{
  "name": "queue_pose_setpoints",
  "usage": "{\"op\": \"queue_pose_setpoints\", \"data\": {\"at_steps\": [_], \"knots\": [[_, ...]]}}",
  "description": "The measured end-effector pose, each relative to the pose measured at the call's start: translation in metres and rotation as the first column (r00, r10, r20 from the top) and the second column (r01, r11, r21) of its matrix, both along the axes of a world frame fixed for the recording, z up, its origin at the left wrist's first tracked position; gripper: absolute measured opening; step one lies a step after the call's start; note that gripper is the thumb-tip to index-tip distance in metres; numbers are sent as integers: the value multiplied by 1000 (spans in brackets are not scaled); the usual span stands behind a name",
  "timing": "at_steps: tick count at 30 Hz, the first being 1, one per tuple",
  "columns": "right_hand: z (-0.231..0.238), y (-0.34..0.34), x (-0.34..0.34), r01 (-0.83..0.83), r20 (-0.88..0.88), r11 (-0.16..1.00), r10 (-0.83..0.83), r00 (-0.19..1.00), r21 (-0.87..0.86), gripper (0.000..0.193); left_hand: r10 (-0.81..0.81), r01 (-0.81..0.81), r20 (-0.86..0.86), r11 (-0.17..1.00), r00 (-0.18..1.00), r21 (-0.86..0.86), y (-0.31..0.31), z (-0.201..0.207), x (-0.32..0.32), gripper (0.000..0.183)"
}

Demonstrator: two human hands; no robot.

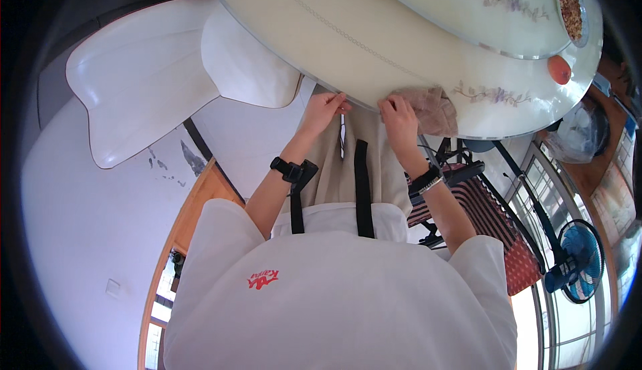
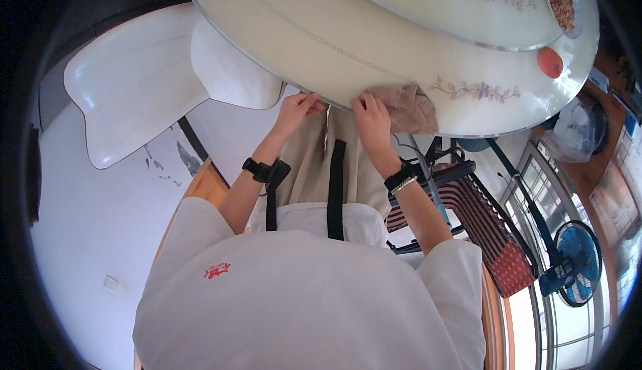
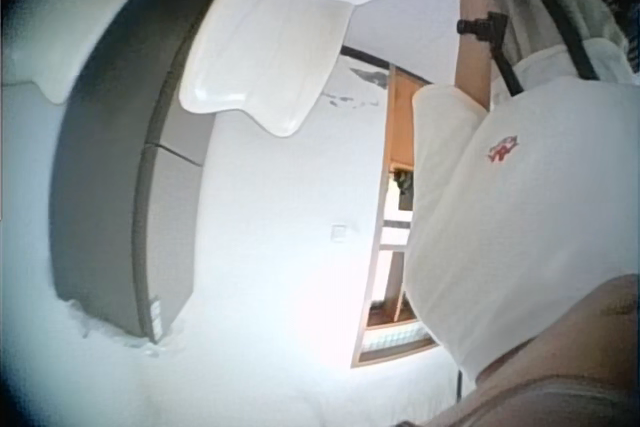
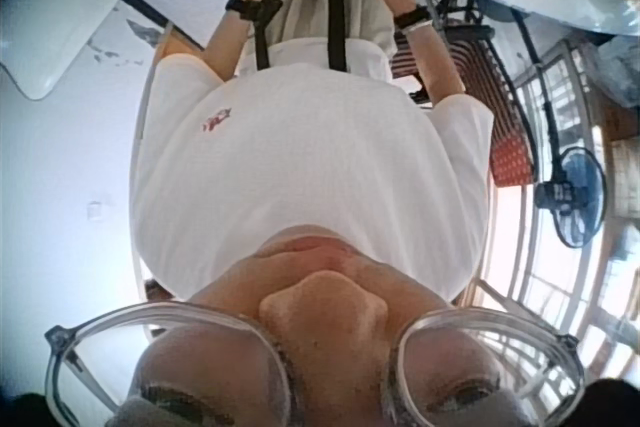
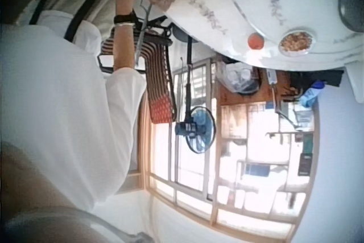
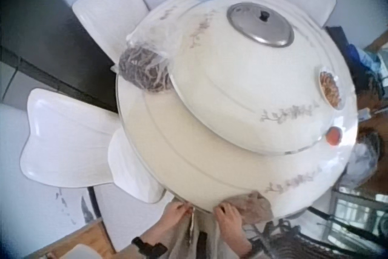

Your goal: The recorder uses a cloth to wipe down a rotating glass dining table in a domestic setting.

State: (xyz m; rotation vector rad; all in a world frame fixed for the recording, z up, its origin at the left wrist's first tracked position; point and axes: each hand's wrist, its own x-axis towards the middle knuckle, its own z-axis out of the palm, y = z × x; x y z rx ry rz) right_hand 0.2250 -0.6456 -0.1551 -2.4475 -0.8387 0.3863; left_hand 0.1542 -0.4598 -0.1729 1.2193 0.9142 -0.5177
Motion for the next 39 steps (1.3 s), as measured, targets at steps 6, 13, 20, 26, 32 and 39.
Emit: {"op": "queue_pose_setpoints", "data": {"at_steps": [6,13,20,26,32,39], "knots": [[5,-5,-5,-2,7,1000,2,1000,-29,15,-18,20,-42,999,999,46,-5,-6,-8,35],[-2,31,18,9,-12,1000,-10,1000,-20,6,-115,113,-5,988,993,-109,-26,-12,-16,30],[2,3,3,-65,-29,996,63,998,-58,11,-338,340,42,925,940,-172,-48,-19,-18,30],[2,-3,-1,-21,-50,999,18,999,-50,12,-256,250,-6,948,967,-195,-59,-20,-21,28],[0,35,16,11,-103,997,-19,995,-75,7,-176,173,-8,975,984,-142,-59,-28,-20,31],[-4,62,19,149,-177,989,-142,974,25,7,-38,25,-66,982,997,-188,-60,-26,-23,33]]}}
